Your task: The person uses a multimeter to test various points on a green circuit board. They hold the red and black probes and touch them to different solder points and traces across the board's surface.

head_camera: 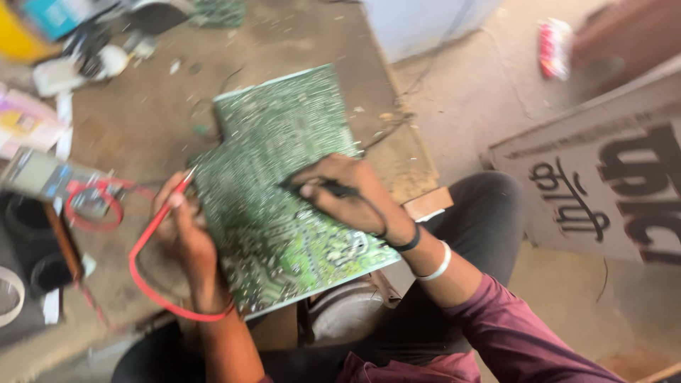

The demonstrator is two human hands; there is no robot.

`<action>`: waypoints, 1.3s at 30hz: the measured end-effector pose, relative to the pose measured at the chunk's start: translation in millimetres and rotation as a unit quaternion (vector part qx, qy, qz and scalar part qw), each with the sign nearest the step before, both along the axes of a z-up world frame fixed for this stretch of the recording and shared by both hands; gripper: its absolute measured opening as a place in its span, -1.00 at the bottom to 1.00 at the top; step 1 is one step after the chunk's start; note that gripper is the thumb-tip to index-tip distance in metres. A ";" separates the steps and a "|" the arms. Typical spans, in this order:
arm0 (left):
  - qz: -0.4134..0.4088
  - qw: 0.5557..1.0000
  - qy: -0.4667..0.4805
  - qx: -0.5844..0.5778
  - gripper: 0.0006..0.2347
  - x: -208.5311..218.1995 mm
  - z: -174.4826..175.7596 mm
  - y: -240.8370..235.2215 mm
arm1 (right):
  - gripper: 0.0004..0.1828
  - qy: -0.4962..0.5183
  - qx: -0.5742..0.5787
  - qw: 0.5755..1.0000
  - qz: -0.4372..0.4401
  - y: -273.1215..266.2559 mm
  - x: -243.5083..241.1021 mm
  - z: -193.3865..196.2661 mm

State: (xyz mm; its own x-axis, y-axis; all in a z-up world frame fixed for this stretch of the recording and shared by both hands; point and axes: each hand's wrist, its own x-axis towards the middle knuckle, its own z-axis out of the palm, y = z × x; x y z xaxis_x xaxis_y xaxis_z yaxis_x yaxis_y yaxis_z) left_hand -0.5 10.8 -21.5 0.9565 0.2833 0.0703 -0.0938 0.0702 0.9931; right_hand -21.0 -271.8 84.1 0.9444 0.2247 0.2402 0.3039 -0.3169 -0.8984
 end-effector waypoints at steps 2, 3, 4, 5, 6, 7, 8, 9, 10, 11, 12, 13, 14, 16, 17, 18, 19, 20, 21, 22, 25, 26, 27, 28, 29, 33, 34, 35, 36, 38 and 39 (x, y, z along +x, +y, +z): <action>-0.031 0.999 -0.028 -0.021 -0.60 2.4 -5.3 1.4 | -0.78 -0.007 0.002 1.000 0.004 -1.8 1.5 -1.0; -0.043 0.998 -0.042 -0.028 -0.60 3.4 -7.1 4.8 | -0.79 -0.010 -0.003 1.000 0.002 -1.2 1.8 -2.0; -0.050 0.997 -0.043 -0.034 -0.61 5.0 -9.0 7.5 | -0.79 -0.014 -0.007 1.000 0.001 -1.1 1.4 -2.6; -0.050 0.997 -0.046 -0.040 -0.62 5.9 -11.2 8.2 | -0.78 -0.025 -0.004 1.000 0.003 -1.8 2.1 -2.2; -0.051 0.996 -0.048 -0.047 -0.62 8.8 -12.7 9.9 | -0.78 -0.037 0.000 0.999 0.005 -1.8 2.7 -1.6; -0.046 0.997 -0.043 -0.045 -0.63 7.9 -13.9 11.7 | -0.78 -0.045 0.002 0.999 0.012 -2.6 1.8 -1.0; -0.042 0.997 -0.037 -0.044 -0.64 8.4 -14.8 13.4 | -0.78 -0.041 0.005 0.999 0.016 -2.9 2.0 -0.7; -0.038 0.998 -0.028 -0.043 -0.65 8.9 -16.2 13.1 | -0.78 -0.036 0.007 0.999 0.021 -4.0 1.4 -0.4; -0.040 0.997 -0.032 -0.048 -0.65 10.7 -17.4 12.2 | -0.78 -0.030 0.009 0.999 0.025 -5.1 1.6 -0.4; -0.041 0.997 -0.034 -0.052 -0.65 10.3 -17.8 12.6 | -0.78 -0.027 0.006 0.999 0.023 -5.1 1.2 -0.7; -0.042 0.997 -0.036 -0.056 -0.66 10.1 -17.9 12.8 | -0.77 -0.024 0.004 0.999 0.021 -4.8 1.0 -1.1; -0.039 0.997 -0.035 -0.054 -0.66 8.1 -17.6 12.3 | -0.77 -0.022 0.001 1.000 0.020 -5.0 1.2 -1.3; -0.037 0.997 -0.035 -0.051 -0.67 6.7 -15.1 10.8 | -0.77 -0.023 0.002 1.000 0.019 -5.0 1.3 -1.5; -0.035 0.998 -0.030 -0.053 -0.67 10.2 -14.6 10.8 | -0.78 -0.023 0.002 1.000 0.020 -4.4 1.6 -2.0; -0.036 0.997 -0.027 -0.056 -0.67 9.3 -13.2 9.9 | -0.78 -0.028 0.000 0.999 0.019 -4.2 1.7 -2.0; -0.037 0.997 -0.023 -0.059 -0.67 8.7 -12.0 8.9 | -0.78 -0.032 -0.003 0.999 0.018 -4.1 1.5 -1.8; -0.031 0.998 -0.022 -0.047 -0.67 8.2 -10.5 7.6 | -0.79 -0.038 -0.005 0.999 0.020 -4.0 2.4 -1.3; -0.025 0.999 -0.020 -0.035 -0.67 8.2 -8.9 6.2 | -0.79 -0.036 -0.006 0.999 0.011 -4.0 3.3 -0.7; -0.013 1.000 -0.016 -0.021 -0.66 4.8 -6.5 7.7 | -0.78 -0.033 -0.005 0.999 0.008 -2.7 3.1 -0.8; -0.009 1.000 0.001 -0.014 -0.66 3.8 -5.1 7.9 | -0.78 -0.029 -0.003 1.000 0.005 -1.5 2.9 -0.9; 0.026 0.999 0.028 0.038 -0.66 3.8 -4.3 3.2 | -0.79 -0.014 0.013 1.000 0.015 -1.3 3.0 -0.4; 0.041 0.996 0.022 0.080 -0.66 4.2 -4.7 2.1 | -0.79 -0.008 0.005 1.000 0.007 0.4 1.7 -0.2; 0.029 0.998 -0.009 0.057 -0.67 2.9 -5.3 1.0 | -0.78 -0.004 -0.003 1.000 0.001 1.7 0.1 -0.1; 0.016 0.998 -0.040 0.036 -0.68 2.6 -6.1 -0.6 | -0.78 0.001 -0.011 1.000 -0.005 2.7 -1.6 0.0; 0.009 0.999 -0.043 0.022 -0.69 3.7 -6.1 -1.3 | -0.78 0.005 -0.019 1.000 -0.011 3.8 -2.2 0.0; 0.002 0.999 -0.047 -0.020 -0.67 4.6 -2.9 -4.9 | -0.76 0.043 -0.038 0.998 -0.024 6.2 -2.0 -0.6; 0.000 0.998 -0.065 -0.024 -0.68 5.8 -0.7 -5.9 | -0.75 0.057 -0.036 0.997 -0.033 8.2 -0.7 -1.2; -0.010 0.996 -0.081 -0.032 -0.68 6.5 1.3 -7.6 | -0.75 0.059 -0.036 0.997 -0.034 9.0 -1.3 -1.2; -0.008 0.997 -0.075 -0.029 -0.67 6.2 3.6 -6.5 | -0.74 0.062 -0.036 0.997 -0.034 9.3 -1.0 -1.5; -0.014 0.998 -0.060 -0.026 -0.67 6.2 5.7 -6.9 | -0.74 0.062 -0.040 0.997 -0.038 8.4 -0.8 -3.5; -0.017 0.998 -0.051 -0.043 -0.66 6.1 6.0 -7.5 | -0.74 0.061 -0.043 0.996 -0.038 7.4 -1.2 -4.5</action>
State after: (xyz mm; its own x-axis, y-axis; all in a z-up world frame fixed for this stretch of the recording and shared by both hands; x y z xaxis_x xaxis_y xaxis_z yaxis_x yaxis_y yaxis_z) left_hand 5.6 3.3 -15.5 0.9549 0.2593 0.1449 -0.1902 0.1589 0.9688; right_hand -22.2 -264.4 79.7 0.9804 0.1664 0.1058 0.1668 -0.4129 -0.8954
